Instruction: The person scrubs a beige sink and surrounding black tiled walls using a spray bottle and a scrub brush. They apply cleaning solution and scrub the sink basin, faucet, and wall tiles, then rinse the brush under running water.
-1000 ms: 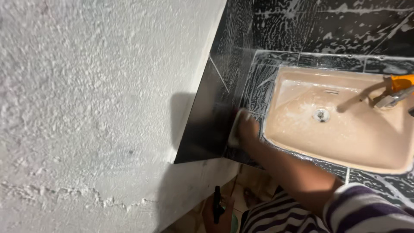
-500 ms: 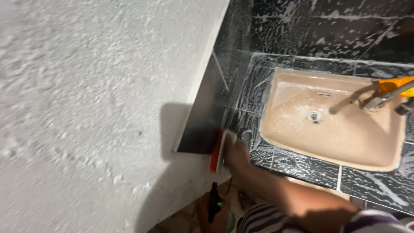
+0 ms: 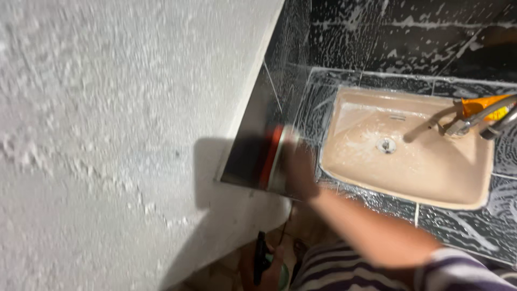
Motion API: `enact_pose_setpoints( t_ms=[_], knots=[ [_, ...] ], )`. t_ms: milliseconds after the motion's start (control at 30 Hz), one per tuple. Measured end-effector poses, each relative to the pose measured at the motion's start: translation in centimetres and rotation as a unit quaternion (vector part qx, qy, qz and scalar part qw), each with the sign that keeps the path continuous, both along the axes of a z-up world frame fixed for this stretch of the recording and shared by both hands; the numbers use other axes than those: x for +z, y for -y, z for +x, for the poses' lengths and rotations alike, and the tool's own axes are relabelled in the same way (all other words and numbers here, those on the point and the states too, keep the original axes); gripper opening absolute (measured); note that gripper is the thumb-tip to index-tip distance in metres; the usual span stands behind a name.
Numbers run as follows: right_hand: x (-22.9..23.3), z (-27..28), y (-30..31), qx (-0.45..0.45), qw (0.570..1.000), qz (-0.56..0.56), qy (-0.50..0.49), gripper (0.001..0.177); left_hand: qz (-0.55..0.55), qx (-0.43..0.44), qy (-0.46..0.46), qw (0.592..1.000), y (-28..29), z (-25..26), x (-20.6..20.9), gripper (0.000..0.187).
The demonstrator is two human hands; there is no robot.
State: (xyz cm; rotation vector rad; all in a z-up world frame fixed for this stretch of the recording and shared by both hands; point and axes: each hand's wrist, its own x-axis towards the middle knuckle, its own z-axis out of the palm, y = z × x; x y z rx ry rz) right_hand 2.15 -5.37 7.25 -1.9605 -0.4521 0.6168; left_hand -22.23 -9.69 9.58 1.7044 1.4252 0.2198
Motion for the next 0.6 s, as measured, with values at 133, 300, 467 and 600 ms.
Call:
enact_pose_setpoints(
  t_ms=[133,300,467,600],
  knots=[
    [3.4,8.7,-3.8,-0.113,0.924,0.183,-0.316,0.049,-0.003,0.005,0.04,0.999,0.2,-0.4,1.4,0.036],
    [2.0,0.5,-0.1,0.044,0.997,0.047,0.051,0.049,-0.05,-0.021,-0.045,0.998,-1.0,0.7,3.1,0.035],
    [7.1,8.4,-2.7,-0.086,0.925,0.231,-0.288,0.046,-0.023,0.002,0.11,0.994,-1.1,0.3,6.2,0.024],
    [10.9,-1.7,0.2,-0.017,0.867,0.369,-0.335,0.044,0.01,0.005,0.104,0.994,-1.6,0.6,7.0,0.027]
  ],
)
